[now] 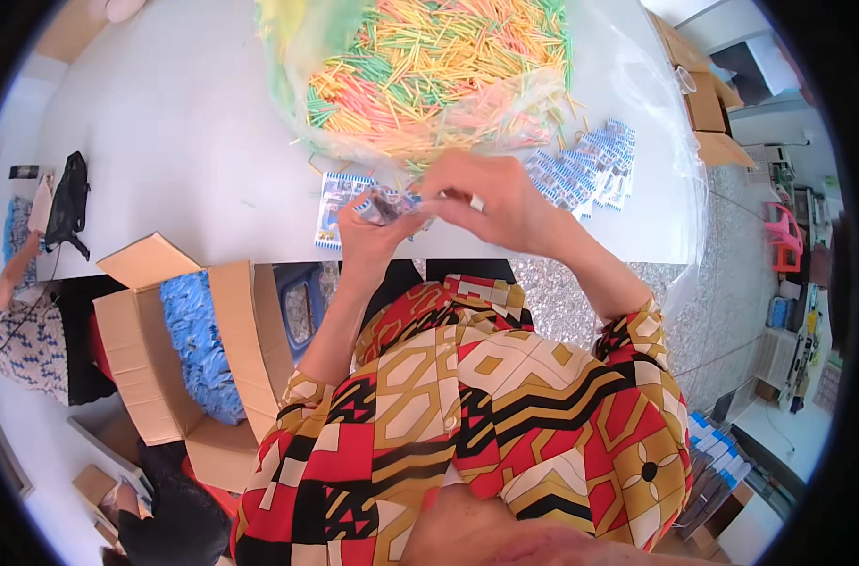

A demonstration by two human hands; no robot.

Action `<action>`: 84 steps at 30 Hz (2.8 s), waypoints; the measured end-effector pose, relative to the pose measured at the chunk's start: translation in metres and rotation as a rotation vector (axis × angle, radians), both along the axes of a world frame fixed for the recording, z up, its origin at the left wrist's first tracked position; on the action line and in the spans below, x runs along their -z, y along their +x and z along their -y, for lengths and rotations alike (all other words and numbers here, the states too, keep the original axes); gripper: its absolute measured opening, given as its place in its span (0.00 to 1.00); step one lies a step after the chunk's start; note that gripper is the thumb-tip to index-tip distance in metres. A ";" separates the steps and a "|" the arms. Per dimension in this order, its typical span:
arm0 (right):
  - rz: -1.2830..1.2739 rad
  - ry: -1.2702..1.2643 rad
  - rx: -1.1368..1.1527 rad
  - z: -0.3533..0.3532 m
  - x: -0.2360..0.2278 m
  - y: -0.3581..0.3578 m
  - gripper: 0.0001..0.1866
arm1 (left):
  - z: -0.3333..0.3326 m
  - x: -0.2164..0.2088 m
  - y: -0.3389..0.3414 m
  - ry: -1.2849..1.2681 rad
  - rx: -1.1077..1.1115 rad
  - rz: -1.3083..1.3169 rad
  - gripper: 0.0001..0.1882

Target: Packaging small blue items into plastic bags and then placing them into a cardboard box.

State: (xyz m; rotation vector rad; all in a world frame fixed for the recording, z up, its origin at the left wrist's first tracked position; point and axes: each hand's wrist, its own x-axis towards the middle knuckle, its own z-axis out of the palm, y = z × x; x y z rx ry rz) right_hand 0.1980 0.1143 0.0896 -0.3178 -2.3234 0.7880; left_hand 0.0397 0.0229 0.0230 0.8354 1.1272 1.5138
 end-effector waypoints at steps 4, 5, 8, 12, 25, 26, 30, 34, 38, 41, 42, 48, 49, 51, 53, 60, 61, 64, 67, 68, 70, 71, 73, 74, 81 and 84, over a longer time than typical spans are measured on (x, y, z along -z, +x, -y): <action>-0.129 -0.256 0.231 -0.040 0.005 -0.001 0.04 | 0.001 0.008 -0.008 0.018 -0.083 0.047 0.16; -0.118 -0.291 0.316 -0.060 0.013 0.006 0.05 | 0.000 0.010 -0.008 0.035 -0.103 0.039 0.17; -0.129 -0.258 0.524 -0.131 0.050 0.041 0.06 | -0.001 0.010 -0.007 0.001 -0.114 0.041 0.19; -0.033 -0.087 0.723 -0.199 0.077 0.091 0.09 | 0.000 0.010 -0.010 0.012 -0.106 0.037 0.18; 0.589 0.330 0.716 -0.272 0.084 0.112 0.24 | -0.004 0.006 -0.006 -0.079 -0.109 0.005 0.17; 0.587 0.329 0.718 -0.275 0.085 0.112 0.24 | -0.005 0.007 -0.006 -0.064 -0.105 0.011 0.16; 0.590 0.391 0.642 -0.286 0.087 0.109 0.22 | -0.006 0.003 -0.004 -0.072 -0.099 0.007 0.16; 0.673 0.318 0.687 -0.289 0.087 0.104 0.18 | -0.009 0.006 -0.003 -0.082 -0.086 0.013 0.16; 0.571 0.317 0.653 -0.290 0.093 0.101 0.16 | -0.009 0.009 -0.004 -0.088 -0.048 0.012 0.17; 0.528 0.440 0.605 -0.292 0.102 0.085 0.15 | -0.007 0.011 -0.007 -0.067 -0.053 -0.009 0.18; 0.536 0.447 0.623 -0.292 0.102 0.079 0.14 | -0.005 0.010 -0.008 -0.067 -0.063 -0.013 0.18; 0.400 0.435 0.679 -0.283 0.092 0.098 0.12 | -0.008 0.004 -0.003 -0.040 -0.024 0.010 0.17; 0.310 0.461 0.662 -0.280 0.088 0.093 0.11 | -0.007 0.005 -0.004 -0.045 -0.028 0.003 0.17; 0.241 0.314 0.677 -0.274 0.078 0.087 0.10 | -0.006 0.004 -0.005 -0.051 -0.034 -0.006 0.17; 0.179 0.166 0.693 -0.265 0.067 0.083 0.09 | -0.006 0.002 -0.003 -0.032 -0.043 0.003 0.17; -0.111 -0.526 0.586 -0.178 0.027 0.077 0.13 | -0.003 0.003 -0.004 -0.037 -0.034 -0.016 0.18; -0.118 -0.573 0.555 -0.164 0.027 0.079 0.13 | -0.003 0.001 -0.004 -0.019 -0.035 -0.011 0.18; -0.192 -0.725 0.359 -0.122 0.053 0.082 0.08 | 0.002 0.000 -0.004 -0.036 -0.047 -0.003 0.18; 0.022 -0.593 0.422 -0.065 0.058 0.058 0.05 | 0.002 0.005 -0.009 -0.030 -0.071 0.008 0.17; 0.053 -0.503 0.449 -0.050 0.070 0.057 0.05 | 0.002 0.003 -0.008 -0.044 -0.073 0.009 0.17; -0.016 -0.384 0.375 -0.025 0.090 0.045 0.05 | 0.004 0.001 -0.008 0.008 -0.059 0.030 0.17; -0.084 -0.244 0.318 -0.016 0.099 0.042 0.05 | 0.003 0.003 -0.008 -0.004 -0.048 0.010 0.16; 0.001 -0.198 0.304 -0.005 0.118 0.040 0.06 | 0.004 0.004 -0.008 0.001 -0.043 0.017 0.16; 0.033 -0.148 0.299 -0.004 0.123 0.039 0.07 | 0.004 0.003 -0.007 0.013 -0.032 0.026 0.16; -0.048 -0.512 0.368 -0.021 0.083 0.045 0.07 | 0.006 -0.001 -0.007 -0.005 0.016 -0.049 0.12; -0.365 -0.664 0.148 -0.022 0.035 0.045 0.06 | 0.005 0.005 -0.008 0.000 0.019 -0.130 0.10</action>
